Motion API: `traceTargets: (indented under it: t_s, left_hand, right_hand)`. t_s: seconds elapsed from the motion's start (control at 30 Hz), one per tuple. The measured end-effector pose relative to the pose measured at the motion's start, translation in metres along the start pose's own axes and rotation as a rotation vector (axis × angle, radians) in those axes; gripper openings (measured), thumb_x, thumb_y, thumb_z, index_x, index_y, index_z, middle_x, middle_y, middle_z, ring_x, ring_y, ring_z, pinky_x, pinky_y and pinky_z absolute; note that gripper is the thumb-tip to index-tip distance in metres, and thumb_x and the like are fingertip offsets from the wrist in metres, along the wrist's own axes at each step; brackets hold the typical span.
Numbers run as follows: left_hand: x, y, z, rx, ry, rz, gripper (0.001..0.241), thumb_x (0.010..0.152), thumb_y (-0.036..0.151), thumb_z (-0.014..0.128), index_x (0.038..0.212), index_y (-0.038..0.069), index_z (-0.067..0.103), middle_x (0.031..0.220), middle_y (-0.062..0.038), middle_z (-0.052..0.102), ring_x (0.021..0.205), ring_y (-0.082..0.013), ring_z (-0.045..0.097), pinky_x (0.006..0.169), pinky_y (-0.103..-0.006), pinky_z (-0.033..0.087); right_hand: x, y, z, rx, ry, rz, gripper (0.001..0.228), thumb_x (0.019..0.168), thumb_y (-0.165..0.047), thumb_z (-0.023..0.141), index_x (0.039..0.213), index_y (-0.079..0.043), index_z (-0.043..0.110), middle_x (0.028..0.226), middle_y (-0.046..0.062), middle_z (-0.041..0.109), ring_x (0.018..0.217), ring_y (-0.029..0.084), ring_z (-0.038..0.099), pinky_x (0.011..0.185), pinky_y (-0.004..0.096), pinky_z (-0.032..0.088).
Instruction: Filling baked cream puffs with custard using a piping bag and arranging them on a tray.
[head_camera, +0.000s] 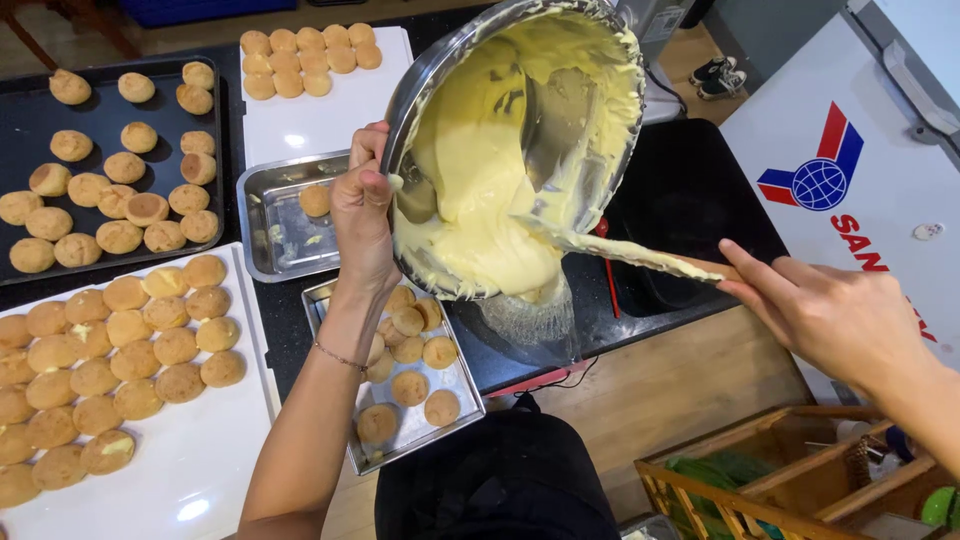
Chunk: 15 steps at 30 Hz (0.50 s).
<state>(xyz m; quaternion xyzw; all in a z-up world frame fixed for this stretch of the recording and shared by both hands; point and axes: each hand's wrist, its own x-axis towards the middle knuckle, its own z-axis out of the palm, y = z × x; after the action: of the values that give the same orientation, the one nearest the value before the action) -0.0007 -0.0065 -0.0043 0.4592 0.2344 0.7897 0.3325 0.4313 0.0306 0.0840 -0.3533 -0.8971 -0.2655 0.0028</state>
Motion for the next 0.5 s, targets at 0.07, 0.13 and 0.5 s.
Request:
traceTargets:
  t_s: [0.07,0.13,0.5]
  left_hand:
    - [-0.003,-0.001,-0.001,0.008,0.020,0.004,0.054,0.094,0.057,0.073,0.096,0.002,0.073,0.119,0.002,0.052,0.135,-0.0163,0.040,0.120,-0.0352,0.035]
    - [-0.005,-0.006,-0.004,0.033,0.023,0.010,0.055,0.095,0.056,0.073,0.097,0.001,0.073,0.119,0.001,0.053,0.135,-0.0163,0.040,0.121,-0.0352,0.035]
    - [-0.002,-0.020,-0.006,0.012,0.086,0.009,0.055,0.099,0.055,0.069,0.100,0.000,0.071,0.122,0.001,0.051,0.128,-0.0124,0.048,0.113,-0.0309,0.041]
  right_hand:
    - [-0.005,-0.002,-0.004,-0.008,-0.027,-0.018,0.048,0.094,-0.047,0.067,0.134,-0.022,0.073,0.059,-0.002,0.053,0.041,0.018,0.052,0.039,0.036,0.041]
    - [-0.008,-0.005,-0.013,0.026,-0.018,0.000,0.047,0.093,-0.046,0.067,0.134,-0.023,0.073,0.059,-0.002,0.052,0.042,0.018,0.052,0.040,0.037,0.041]
    - [-0.036,-0.007,-0.030,-0.020,-0.026,-0.071,0.051,0.088,-0.036,0.074,0.135,-0.016,0.072,0.057,0.001,0.048,0.044,0.016,0.052,0.043,0.035,0.043]
